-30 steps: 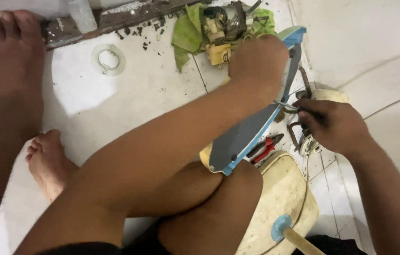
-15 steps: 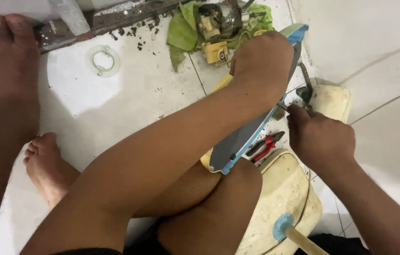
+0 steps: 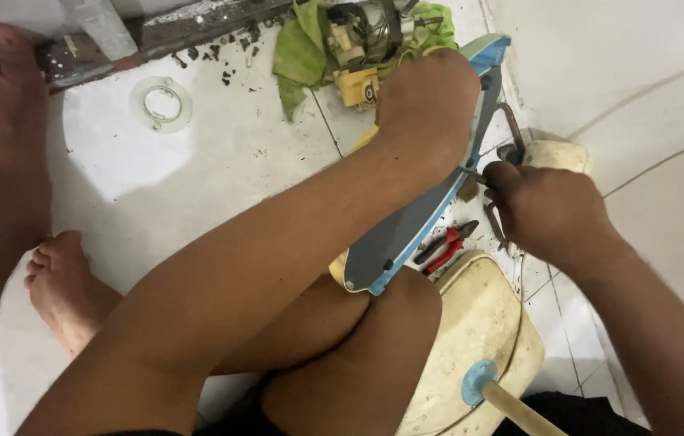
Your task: Disassembling the base of an electric fan using a screwdriver to remove the bottom plate.
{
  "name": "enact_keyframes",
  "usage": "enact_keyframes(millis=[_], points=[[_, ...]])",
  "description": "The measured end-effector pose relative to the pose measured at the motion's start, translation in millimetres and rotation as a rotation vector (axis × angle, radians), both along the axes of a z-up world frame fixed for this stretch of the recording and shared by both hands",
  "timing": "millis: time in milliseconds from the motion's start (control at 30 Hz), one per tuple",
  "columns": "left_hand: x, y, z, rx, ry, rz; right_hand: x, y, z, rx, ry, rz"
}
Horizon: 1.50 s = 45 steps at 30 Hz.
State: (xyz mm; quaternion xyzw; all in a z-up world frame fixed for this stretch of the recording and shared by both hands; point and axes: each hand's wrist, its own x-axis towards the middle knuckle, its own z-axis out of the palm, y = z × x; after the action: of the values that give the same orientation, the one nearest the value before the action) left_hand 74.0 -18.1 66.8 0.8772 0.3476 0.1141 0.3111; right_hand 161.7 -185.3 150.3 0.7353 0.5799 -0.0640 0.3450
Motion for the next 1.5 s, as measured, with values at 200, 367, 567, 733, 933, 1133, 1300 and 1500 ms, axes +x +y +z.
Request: enact_keyframes(millis=[200, 367, 567, 733, 933, 1133, 1300, 1500], points=[[-7, 3, -8, 0.018, -0.131, 0.025, 7, 22, 4, 0.075, 0.397, -0.606], [-2, 4, -20, 0.088, -0.190, 0.073, 30, 28, -4, 0.184, 0.871, -1.327], [-17, 9, -14, 0.103, -0.109, -0.015, 14, 20, 10, 0.183, 0.412, -0.321], [-15, 9, -15, 0.071, -0.088, 0.011, 7, 8, -3, 0.124, 0.089, -0.079], [-12, 4, -17, 0.093, -0.164, 0.019, 17, 30, -4, 0.098, 0.606, -1.149], [-15, 10, -22, 0.085, -0.121, 0.025, 9, 10, -6, 0.207, 0.609, -0.796], [-15, 10, -24, 0.146, -0.133, 0.063, -19, 9, -1, 0.151, -0.221, 0.238], [-21, 13, -26, 0.128, -0.089, 0.061, -9, 53, 6, -0.100, 0.265, -0.794]])
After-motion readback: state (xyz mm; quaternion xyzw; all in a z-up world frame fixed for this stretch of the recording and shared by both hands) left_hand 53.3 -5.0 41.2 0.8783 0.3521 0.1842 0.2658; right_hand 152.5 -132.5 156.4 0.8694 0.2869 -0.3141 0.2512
